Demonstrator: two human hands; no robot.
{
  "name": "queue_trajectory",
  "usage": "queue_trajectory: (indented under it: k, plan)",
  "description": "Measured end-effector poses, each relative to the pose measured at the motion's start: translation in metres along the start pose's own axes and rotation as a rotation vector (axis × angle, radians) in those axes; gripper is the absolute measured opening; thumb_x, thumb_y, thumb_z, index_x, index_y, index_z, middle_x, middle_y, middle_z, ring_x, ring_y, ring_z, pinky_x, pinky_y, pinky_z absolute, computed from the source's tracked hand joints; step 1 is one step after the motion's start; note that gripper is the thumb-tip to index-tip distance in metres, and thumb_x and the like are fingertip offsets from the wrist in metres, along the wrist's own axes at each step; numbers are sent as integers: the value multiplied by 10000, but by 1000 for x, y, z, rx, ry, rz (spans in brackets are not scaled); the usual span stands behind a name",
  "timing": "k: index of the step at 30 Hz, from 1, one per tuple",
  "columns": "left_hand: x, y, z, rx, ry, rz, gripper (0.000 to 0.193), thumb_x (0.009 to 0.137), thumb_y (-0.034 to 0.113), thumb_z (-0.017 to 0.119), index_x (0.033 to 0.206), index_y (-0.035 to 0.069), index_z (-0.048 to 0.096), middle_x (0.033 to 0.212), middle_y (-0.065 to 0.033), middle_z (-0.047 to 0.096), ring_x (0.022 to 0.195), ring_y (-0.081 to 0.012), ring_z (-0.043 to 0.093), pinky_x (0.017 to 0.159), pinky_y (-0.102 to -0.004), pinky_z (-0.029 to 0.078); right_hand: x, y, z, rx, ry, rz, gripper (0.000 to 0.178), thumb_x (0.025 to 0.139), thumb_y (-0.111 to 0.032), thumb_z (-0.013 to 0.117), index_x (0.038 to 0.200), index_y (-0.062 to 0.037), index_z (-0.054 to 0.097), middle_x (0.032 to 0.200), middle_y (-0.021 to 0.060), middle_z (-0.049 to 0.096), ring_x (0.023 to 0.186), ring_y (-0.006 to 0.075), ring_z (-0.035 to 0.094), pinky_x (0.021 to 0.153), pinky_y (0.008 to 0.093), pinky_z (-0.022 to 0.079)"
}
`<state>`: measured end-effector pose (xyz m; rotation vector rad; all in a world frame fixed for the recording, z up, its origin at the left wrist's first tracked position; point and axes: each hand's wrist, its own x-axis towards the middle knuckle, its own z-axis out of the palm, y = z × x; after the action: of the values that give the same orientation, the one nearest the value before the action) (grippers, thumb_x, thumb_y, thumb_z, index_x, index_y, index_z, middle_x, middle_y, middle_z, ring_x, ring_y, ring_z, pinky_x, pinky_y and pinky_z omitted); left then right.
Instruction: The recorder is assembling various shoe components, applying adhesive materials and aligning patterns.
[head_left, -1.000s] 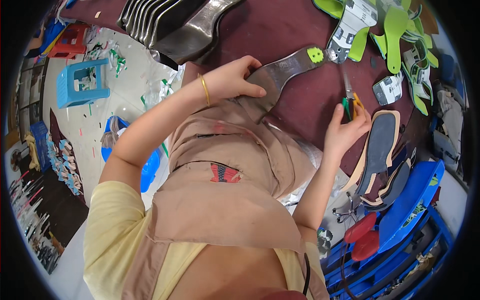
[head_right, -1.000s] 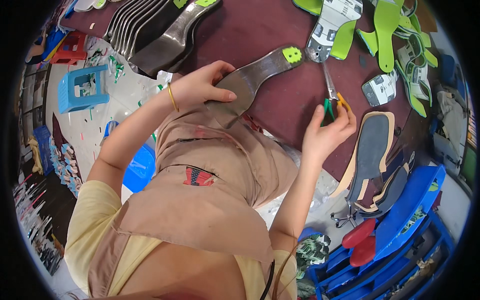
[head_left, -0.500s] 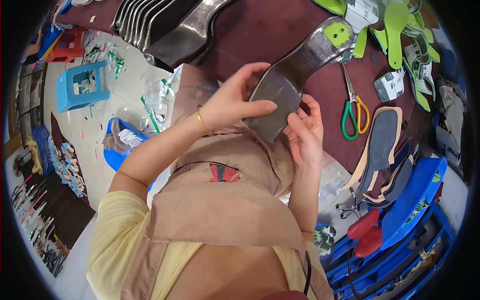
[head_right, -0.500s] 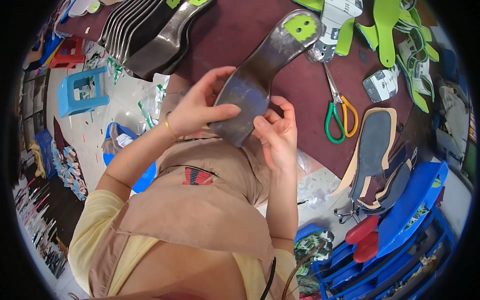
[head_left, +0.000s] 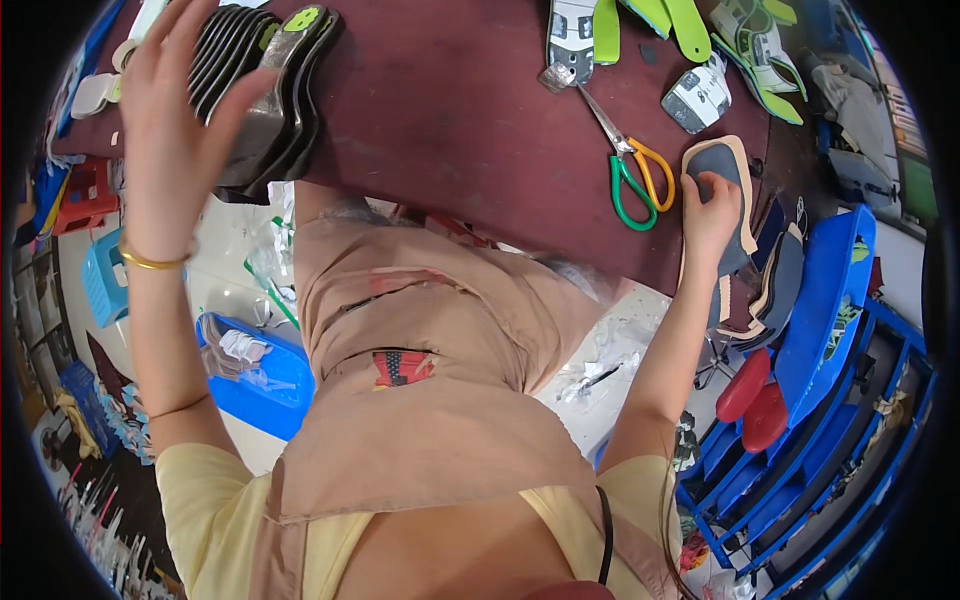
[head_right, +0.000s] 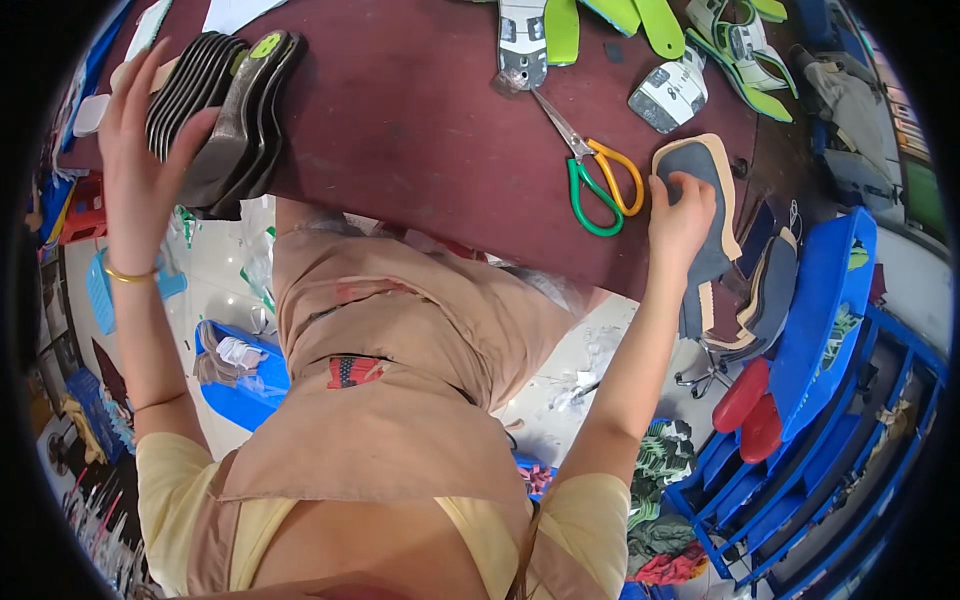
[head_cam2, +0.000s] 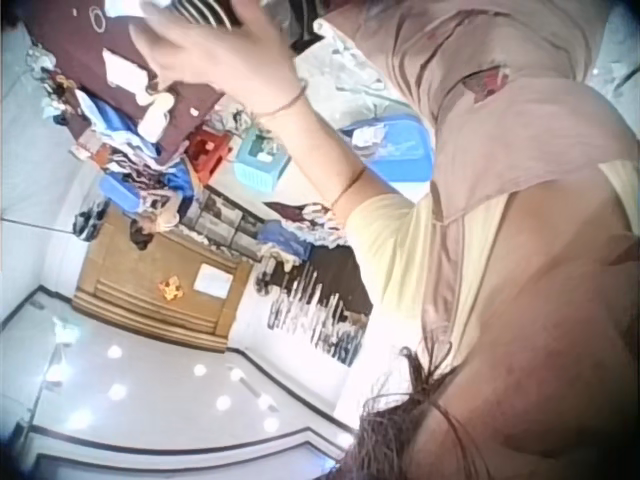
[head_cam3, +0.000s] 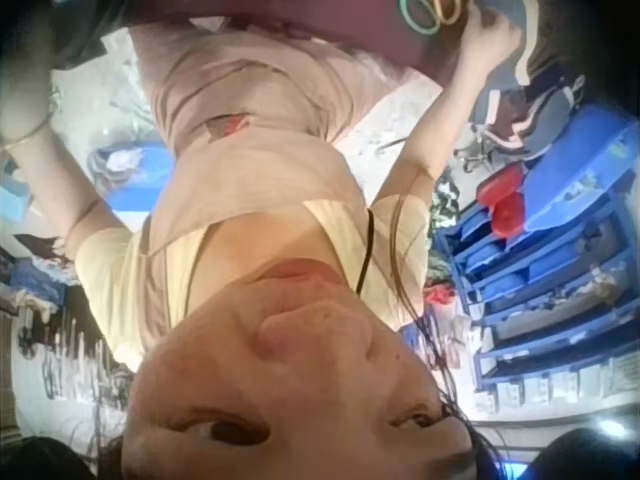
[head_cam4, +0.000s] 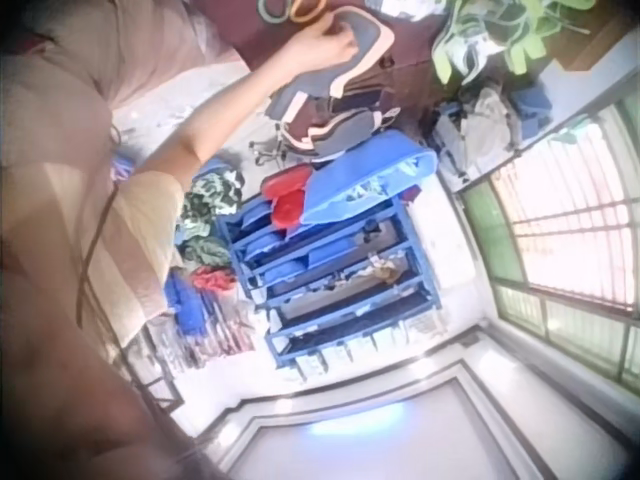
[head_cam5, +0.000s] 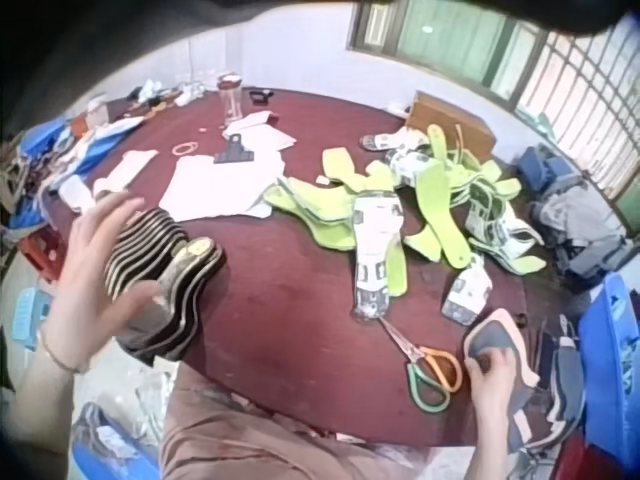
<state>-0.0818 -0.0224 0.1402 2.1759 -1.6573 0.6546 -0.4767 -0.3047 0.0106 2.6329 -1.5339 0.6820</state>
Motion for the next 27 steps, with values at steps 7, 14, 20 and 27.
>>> queue_trajectory:
  k: [7, 14, 20, 27]
  plan:
    - [21, 122, 59, -665, -140, 172, 454, 704, 118, 727, 1132, 73, 582, 1147, -115, 564, 1072, -313, 509, 911, -394, 408, 11, 19, 1, 45, -196, 148, 228, 734, -206, 740, 851, -25, 667, 832, 120, 606, 769, 269, 601, 705, 368, 475]
    - [45, 283, 174, -923, -277, 499, 174, 827, 163, 586, 971, 69, 562, 984, -65, 564, 976, -247, 559, 838, -372, 442, 15, 43, 6, 181, -176, 82, 155, 782, -136, 665, 854, 1, 654, 824, 142, 617, 737, 270, 622, 688, 364, 483]
    - [51, 355, 220, -759, -312, 398, 263, 877, 389, 519, 1086, 246, 593, 999, -20, 542, 983, -168, 509, 849, -358, 348, -42, 119, -34, 1017, 399, 739, 245, 841, -195, 508, 956, 11, 576, 886, 63, 587, 771, 205, 567, 696, 337, 478]
    - [61, 374, 222, -572, -348, 470, 373, 833, 510, 526, 1074, 254, 650, 1055, -3, 526, 1063, -206, 446, 915, -373, 315, -181, 200, -287, 1121, 1317, 137, 358, 739, -100, 469, 1022, 86, 585, 1033, 208, 629, 931, 288, 616, 890, 399, 471]
